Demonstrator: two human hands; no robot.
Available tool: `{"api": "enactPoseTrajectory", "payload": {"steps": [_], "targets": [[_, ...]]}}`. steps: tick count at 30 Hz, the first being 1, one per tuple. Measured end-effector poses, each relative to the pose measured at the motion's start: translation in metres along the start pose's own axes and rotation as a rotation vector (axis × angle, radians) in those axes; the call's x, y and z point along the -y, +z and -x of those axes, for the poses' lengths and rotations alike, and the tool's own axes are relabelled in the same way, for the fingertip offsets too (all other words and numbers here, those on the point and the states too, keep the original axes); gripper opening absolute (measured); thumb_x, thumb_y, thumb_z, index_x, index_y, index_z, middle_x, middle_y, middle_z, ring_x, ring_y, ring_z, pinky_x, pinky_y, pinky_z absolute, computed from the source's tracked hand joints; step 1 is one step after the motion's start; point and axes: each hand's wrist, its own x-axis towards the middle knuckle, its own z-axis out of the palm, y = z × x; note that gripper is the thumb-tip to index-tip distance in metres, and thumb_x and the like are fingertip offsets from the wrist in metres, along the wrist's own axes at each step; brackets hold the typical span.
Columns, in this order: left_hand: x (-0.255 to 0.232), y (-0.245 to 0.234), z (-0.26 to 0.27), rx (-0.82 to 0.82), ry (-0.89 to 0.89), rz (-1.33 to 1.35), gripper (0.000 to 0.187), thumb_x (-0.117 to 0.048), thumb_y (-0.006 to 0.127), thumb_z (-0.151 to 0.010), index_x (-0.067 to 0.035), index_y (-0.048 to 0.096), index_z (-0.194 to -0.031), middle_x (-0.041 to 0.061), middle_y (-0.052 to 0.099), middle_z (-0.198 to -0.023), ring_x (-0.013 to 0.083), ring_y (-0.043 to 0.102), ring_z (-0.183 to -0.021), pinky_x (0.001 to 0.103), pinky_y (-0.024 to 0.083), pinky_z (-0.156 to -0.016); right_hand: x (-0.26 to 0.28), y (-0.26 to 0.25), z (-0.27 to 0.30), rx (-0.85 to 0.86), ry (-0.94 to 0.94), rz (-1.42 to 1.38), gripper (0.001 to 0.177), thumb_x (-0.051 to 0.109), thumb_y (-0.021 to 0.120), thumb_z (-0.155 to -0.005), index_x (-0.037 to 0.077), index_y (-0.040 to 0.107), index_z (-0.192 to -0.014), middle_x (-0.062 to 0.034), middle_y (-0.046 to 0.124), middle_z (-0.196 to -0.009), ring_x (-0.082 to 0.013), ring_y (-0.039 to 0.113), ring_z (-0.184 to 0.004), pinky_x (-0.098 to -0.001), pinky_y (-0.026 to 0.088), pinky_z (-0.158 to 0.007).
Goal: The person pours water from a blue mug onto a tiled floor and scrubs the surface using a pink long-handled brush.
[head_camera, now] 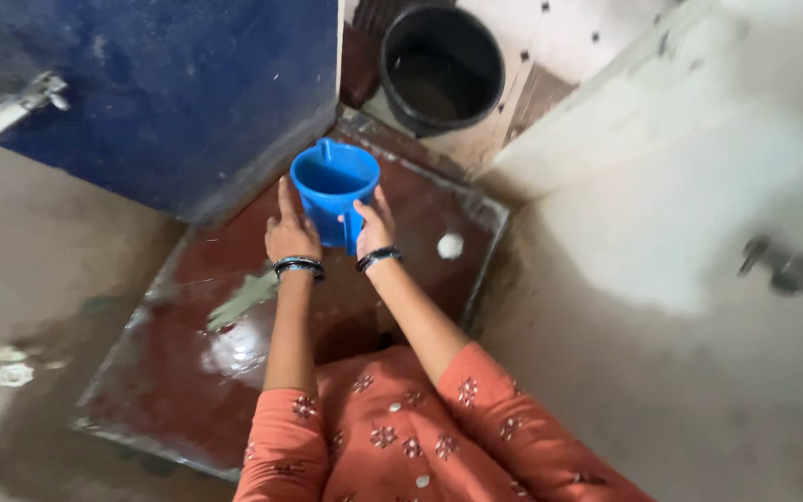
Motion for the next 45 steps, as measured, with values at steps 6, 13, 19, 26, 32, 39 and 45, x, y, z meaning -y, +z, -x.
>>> {"api": "enactPoseTrajectory", "payload": {"steps": [6,13,19,26,32,39,45], "targets": [[-0.054,0.023,-0.015,0.054,-0.025,-0.286,0.073,-0.047,0.078,-0.077,-0.023,0.050,-0.141,0.015,0.072,-0.112,0.0390,0.058,-0.126,0.054,0.051,-0.093,0.008,-0.044,-0.039,0.003,0.070,0.051,0.070,0.003,0.062,-0.090,0.007,0.042,-0.157,-0.0141,0.063,-0.129,-0.0248,0.066,-0.097,-0.0384,0.058,-0.077],[-0.003,0.029,-0.081,0.458,-0.498,0.274,0.068,-0.021,0.059,-0.078,-0.027,0.046,-0.144,0.018,0.060,-0.138,0.0443,0.077,-0.103,0.053,0.065,-0.084,-0.023,-0.091,-0.052,-0.206,0.287,-0.009,0.071,0.001,0.064,-0.087,0.016,0.038,-0.152,-0.0133,0.064,-0.123,-0.0273,0.067,-0.098,-0.0433,0.059,-0.083],[0.005,0.146,-0.100,0.357,-0.896,1.108,0.039,-0.003,0.067,-0.073,-0.011,0.053,-0.108,0.021,0.060,-0.104,0.0359,0.068,-0.080,0.048,0.061,-0.064,-0.016,-0.060,-0.099,0.051,0.275,0.031,0.065,0.000,0.064,-0.094,0.004,0.043,-0.155,-0.0127,0.065,-0.123,-0.0253,0.067,-0.101,-0.0395,0.059,-0.086],[0.043,0.172,-0.111,0.150,-1.049,1.655,0.013,-0.004,0.055,-0.080,0.004,0.062,-0.073,0.021,0.067,-0.078,0.0325,0.066,-0.066,0.040,0.059,-0.063,-0.008,-0.014,-0.130,0.172,0.374,0.064,0.056,0.003,0.063,-0.092,0.006,0.047,-0.146,-0.0103,0.065,-0.122,-0.0239,0.066,-0.099,-0.0397,0.058,-0.083],[0.065,0.148,-0.114,0.076,-1.007,1.604,0.005,0.000,0.059,-0.077,0.002,0.061,-0.073,0.017,0.068,-0.079,0.0296,0.066,-0.067,0.039,0.058,-0.064,-0.015,-0.005,-0.148,0.172,0.407,0.067,0.059,0.003,0.062,-0.090,0.008,0.046,-0.147,-0.0116,0.064,-0.124,-0.0258,0.064,-0.104,-0.0411,0.058,-0.086],[0.072,0.152,-0.056,0.322,-0.872,1.124,0.015,-0.010,0.067,-0.077,0.002,0.069,-0.087,0.017,0.070,-0.085,0.0291,0.068,-0.077,0.039,0.057,-0.070,-0.027,-0.049,-0.157,0.081,0.500,0.140,0.059,0.001,0.059,-0.087,0.011,0.050,-0.145,-0.0106,0.064,-0.125,-0.0256,0.065,-0.106,-0.0417,0.058,-0.086],[0.052,0.150,0.020,0.454,-0.794,0.247,0.030,-0.023,0.073,-0.077,-0.004,0.075,-0.099,0.018,0.073,-0.092,0.0298,0.073,-0.090,0.042,0.058,-0.076,-0.022,-0.067,-0.166,0.090,0.551,0.133,0.050,0.002,0.061,-0.090,0.011,0.053,-0.139,-0.0150,0.063,-0.122,-0.0301,0.063,-0.109,-0.0443,0.058,-0.087]]}}
